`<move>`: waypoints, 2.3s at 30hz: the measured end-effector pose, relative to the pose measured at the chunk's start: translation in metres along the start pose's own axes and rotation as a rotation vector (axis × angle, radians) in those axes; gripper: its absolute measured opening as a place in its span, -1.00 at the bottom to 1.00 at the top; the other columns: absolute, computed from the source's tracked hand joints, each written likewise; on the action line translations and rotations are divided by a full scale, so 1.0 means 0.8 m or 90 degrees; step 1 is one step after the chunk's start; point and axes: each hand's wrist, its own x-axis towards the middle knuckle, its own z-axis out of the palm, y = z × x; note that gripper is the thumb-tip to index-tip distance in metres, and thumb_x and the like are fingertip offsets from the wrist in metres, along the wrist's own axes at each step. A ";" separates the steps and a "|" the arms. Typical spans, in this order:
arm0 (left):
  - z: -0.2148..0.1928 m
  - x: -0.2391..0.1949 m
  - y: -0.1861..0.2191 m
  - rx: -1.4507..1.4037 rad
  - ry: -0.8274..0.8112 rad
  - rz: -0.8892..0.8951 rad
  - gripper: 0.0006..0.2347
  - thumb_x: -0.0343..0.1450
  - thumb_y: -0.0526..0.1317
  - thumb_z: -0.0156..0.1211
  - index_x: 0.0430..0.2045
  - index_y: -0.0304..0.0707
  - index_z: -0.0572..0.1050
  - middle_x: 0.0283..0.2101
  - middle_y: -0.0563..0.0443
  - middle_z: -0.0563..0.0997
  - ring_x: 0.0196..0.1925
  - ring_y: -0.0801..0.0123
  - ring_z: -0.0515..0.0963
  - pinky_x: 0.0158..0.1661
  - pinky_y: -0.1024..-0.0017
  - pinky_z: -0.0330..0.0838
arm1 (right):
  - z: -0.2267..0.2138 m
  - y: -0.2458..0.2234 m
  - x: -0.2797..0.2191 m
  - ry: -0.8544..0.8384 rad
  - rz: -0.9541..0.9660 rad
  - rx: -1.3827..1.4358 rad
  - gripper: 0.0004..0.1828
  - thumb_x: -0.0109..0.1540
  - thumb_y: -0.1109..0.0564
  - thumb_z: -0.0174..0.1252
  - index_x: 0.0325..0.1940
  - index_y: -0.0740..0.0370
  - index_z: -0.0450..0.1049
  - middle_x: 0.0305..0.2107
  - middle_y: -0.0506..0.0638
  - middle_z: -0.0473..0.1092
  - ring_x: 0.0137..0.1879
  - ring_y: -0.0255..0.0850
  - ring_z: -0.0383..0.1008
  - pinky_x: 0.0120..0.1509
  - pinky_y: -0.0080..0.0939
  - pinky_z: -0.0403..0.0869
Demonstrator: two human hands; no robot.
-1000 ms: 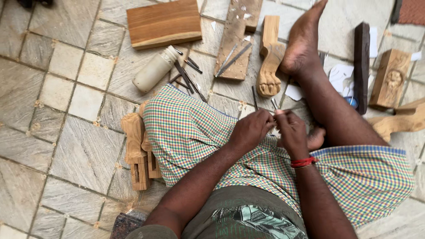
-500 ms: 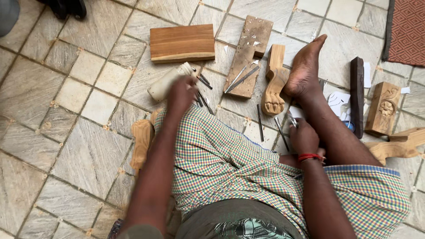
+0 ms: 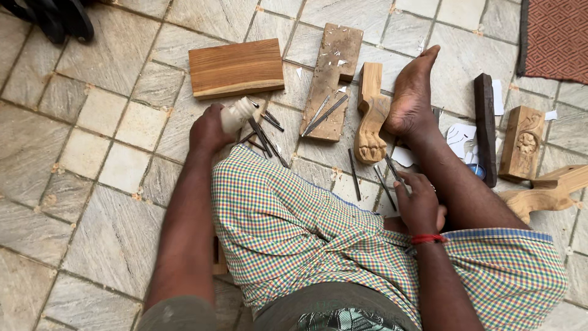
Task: The person sits on the floor and carves a small wooden piece shaped like a foot using various chisels and a wooden mallet. They repeatedly strike the chisels to shape the wood and occasionally apply a liquid from a bottle to the carving.
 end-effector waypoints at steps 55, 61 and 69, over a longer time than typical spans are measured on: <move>0.049 -0.153 0.203 0.048 0.108 0.476 -0.45 0.13 -0.49 0.45 0.02 -0.06 0.55 0.07 0.03 0.53 0.33 0.11 0.40 0.44 -0.35 -0.27 | 0.020 -0.099 -0.013 -0.261 0.429 0.767 -0.60 0.34 0.17 0.14 0.22 0.45 0.46 -0.15 0.19 0.57 -0.04 -0.11 0.66 0.06 -0.23 0.63; 0.052 -0.150 0.204 0.032 0.102 0.477 -0.45 0.12 -0.48 0.45 0.02 -0.05 0.54 0.08 0.02 0.53 0.32 0.10 0.40 0.42 -0.37 -0.28 | 0.020 -0.096 -0.020 -0.222 0.405 0.789 -0.67 0.34 0.16 0.17 0.12 0.44 0.52 -0.16 0.17 0.57 -0.03 -0.15 0.64 0.10 -0.23 0.62; 0.058 -0.151 0.203 0.098 0.164 0.530 -0.50 0.20 -0.50 0.42 0.02 -0.03 0.54 0.10 0.08 0.53 0.37 0.17 0.39 0.45 -0.37 -0.27 | 0.019 -0.099 -0.020 -0.237 0.344 0.822 -0.66 0.29 0.20 0.19 0.10 0.47 0.48 -0.05 0.11 0.56 -0.03 -0.22 0.60 0.15 -0.17 0.61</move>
